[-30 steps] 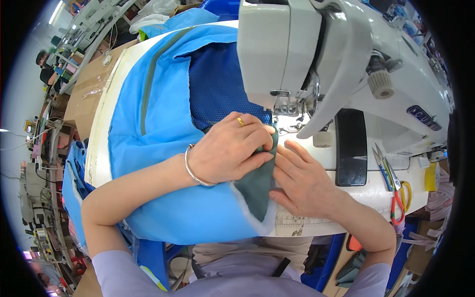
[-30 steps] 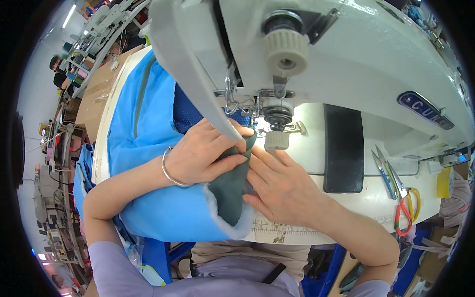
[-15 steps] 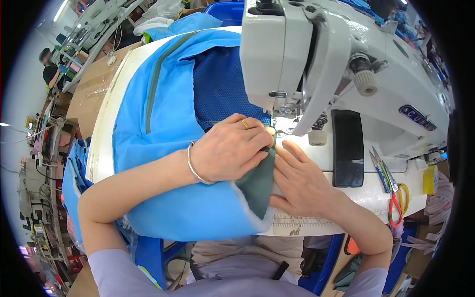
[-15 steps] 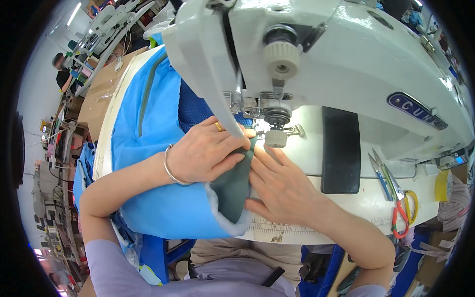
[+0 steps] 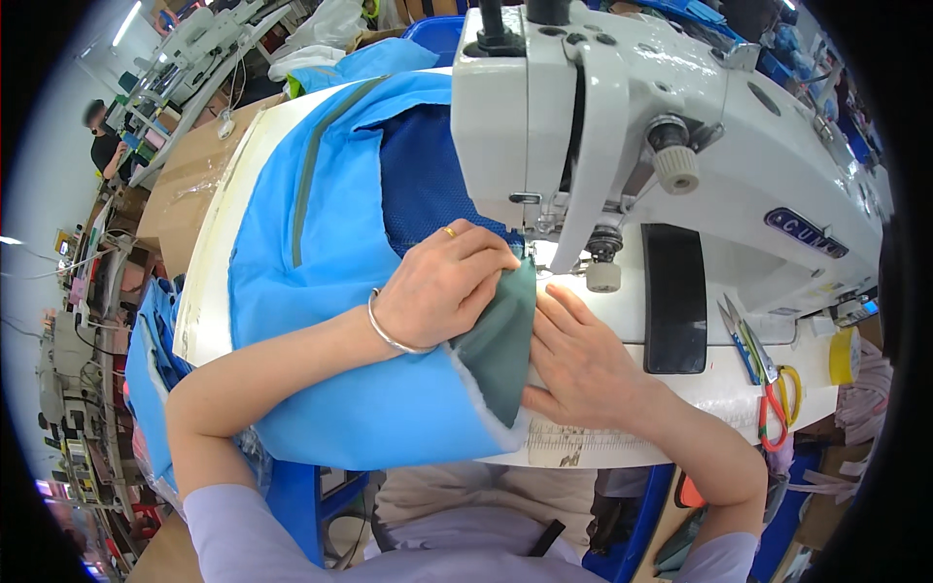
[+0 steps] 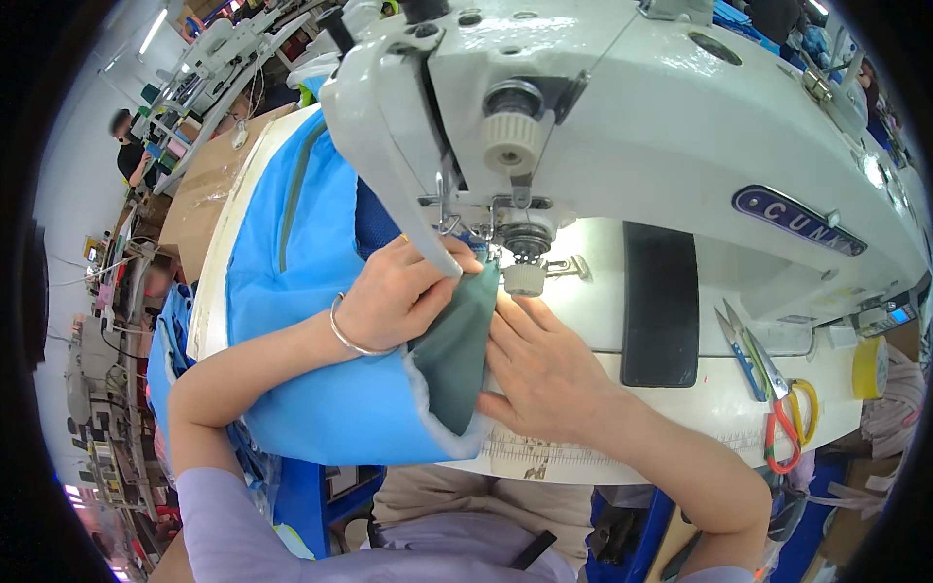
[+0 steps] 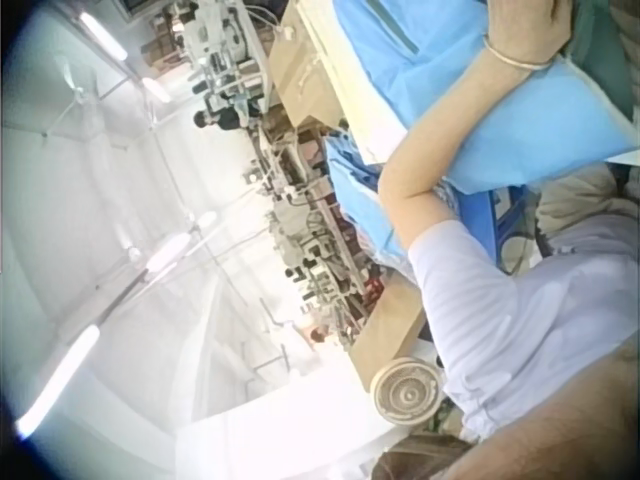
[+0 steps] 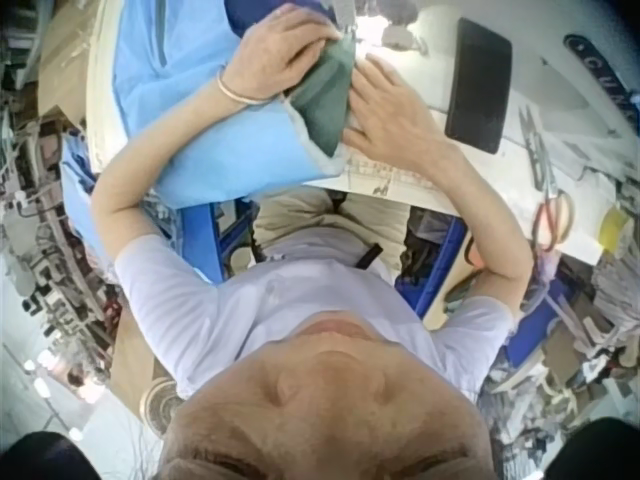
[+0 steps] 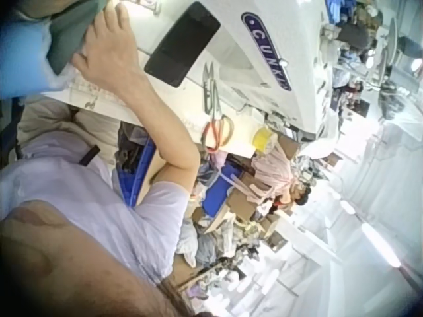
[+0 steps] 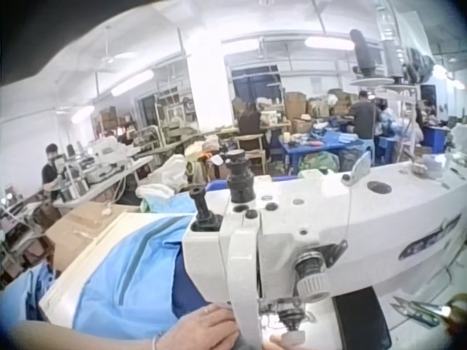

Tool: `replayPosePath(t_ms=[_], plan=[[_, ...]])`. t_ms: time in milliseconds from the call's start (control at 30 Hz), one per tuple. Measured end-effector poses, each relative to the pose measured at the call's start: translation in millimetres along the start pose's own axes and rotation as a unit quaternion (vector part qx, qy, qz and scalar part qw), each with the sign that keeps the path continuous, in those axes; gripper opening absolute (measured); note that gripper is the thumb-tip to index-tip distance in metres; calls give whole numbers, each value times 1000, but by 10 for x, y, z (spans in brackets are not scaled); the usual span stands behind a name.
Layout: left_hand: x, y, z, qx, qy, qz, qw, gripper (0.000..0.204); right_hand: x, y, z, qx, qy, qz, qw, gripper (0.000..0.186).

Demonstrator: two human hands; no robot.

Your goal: The person sews a blue fabric bag using an industrial sewing machine. They align the edges of the bag, guide the material through the machine, and sew seams. The person repeatedly adjusts the fabric and flips the bag to sew different sections.

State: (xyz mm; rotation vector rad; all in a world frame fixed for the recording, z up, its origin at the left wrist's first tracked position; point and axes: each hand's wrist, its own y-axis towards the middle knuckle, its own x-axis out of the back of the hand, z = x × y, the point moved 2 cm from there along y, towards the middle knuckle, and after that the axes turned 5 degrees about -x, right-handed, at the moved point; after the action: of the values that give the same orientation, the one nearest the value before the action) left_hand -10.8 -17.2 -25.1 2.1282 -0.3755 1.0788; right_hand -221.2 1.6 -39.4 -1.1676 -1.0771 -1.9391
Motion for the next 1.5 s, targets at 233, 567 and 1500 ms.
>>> replayPosePath(t_ms=[233, 567, 1500], plan=[[-50, 30, -45, -37, 108, 54, 992, 33, -22, 4, 8, -4, -11, 23, 1000, 61], [-46, 21, -33, -102, 174, 48, 978, 32, -14, -1, -3, -6, -21, 41, 999, 62], [2554, -2192, -422, 234, 88, -466, 849, 49, 170, 298, 1134, -302, 614, -142, 715, 60]])
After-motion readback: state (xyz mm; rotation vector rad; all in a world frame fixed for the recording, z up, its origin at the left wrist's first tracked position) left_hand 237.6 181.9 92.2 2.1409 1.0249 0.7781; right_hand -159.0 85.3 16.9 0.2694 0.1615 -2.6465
